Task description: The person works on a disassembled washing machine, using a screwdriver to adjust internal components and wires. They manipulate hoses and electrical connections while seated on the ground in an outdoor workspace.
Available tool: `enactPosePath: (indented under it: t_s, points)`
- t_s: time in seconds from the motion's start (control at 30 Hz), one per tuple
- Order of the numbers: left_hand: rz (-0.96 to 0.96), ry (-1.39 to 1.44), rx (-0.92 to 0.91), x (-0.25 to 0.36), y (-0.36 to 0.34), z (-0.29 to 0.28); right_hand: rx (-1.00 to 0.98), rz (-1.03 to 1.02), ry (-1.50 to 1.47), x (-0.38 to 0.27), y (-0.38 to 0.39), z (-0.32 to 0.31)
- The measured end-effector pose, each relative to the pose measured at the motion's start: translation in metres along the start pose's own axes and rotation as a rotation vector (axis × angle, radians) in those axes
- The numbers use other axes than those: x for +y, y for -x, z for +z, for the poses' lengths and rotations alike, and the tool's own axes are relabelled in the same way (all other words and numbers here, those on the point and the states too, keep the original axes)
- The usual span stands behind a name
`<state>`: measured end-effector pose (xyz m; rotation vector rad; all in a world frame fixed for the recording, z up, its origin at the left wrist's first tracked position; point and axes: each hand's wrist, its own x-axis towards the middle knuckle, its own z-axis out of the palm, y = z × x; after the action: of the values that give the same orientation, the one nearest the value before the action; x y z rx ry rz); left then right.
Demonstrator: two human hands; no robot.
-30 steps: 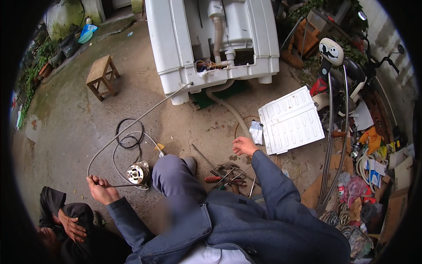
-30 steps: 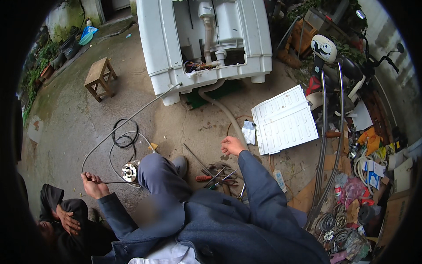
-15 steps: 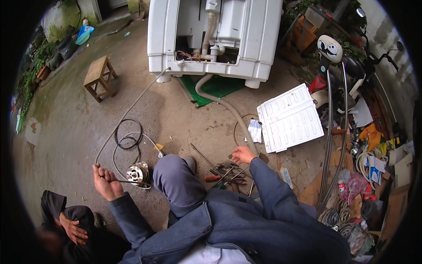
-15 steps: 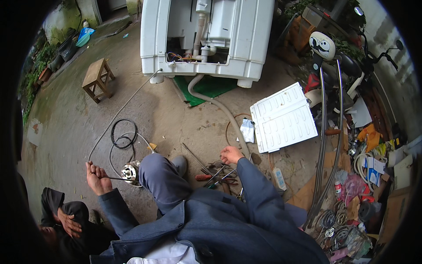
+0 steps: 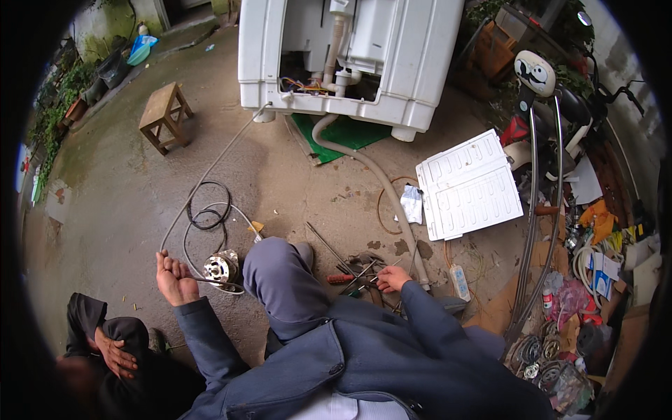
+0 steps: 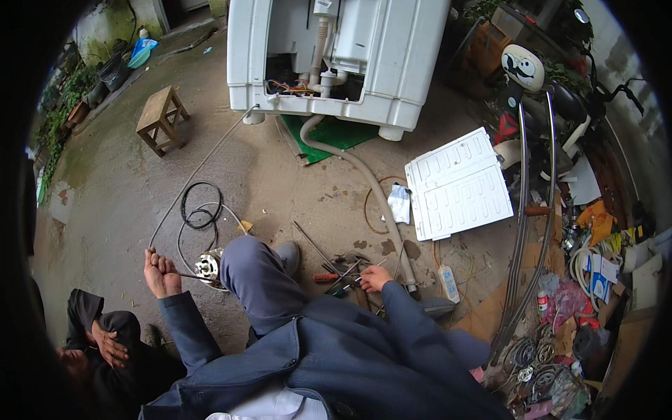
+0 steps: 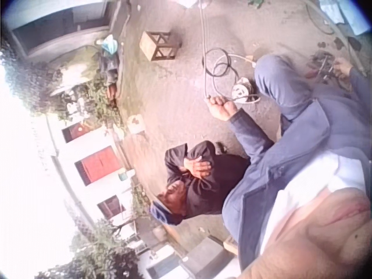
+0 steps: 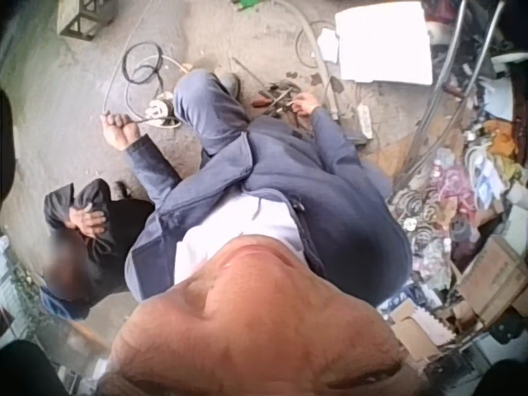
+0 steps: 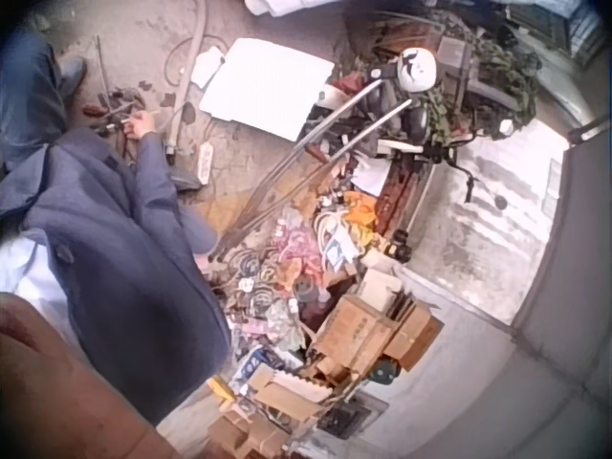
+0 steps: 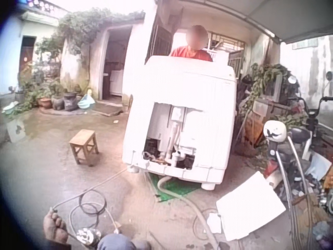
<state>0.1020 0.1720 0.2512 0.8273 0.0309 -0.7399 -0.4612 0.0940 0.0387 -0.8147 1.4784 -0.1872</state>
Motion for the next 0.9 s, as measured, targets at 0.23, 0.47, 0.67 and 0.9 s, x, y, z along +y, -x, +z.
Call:
enactPosePath:
  t_s: [0.23,0.47,0.67,0.9]
  points:
    - [0.018,-0.006,0.068,-0.002,-0.004,-0.015,-0.015,-0.028,0.095,0.0,-0.001,0.01]
    - [-0.011,-0.089,0.077,-0.004,0.008,-0.018,-0.035,-0.047,0.117,0.022,0.0,0.021]
    - [0.153,-0.466,-0.003,-0.002,0.023,-0.015,-0.075,-0.045,0.159,0.022,0.003,0.025]
    - [0.264,-0.988,-0.277,-0.04,0.028,-0.027,-0.076,-0.071,0.141,0.01,0.0,0.031]
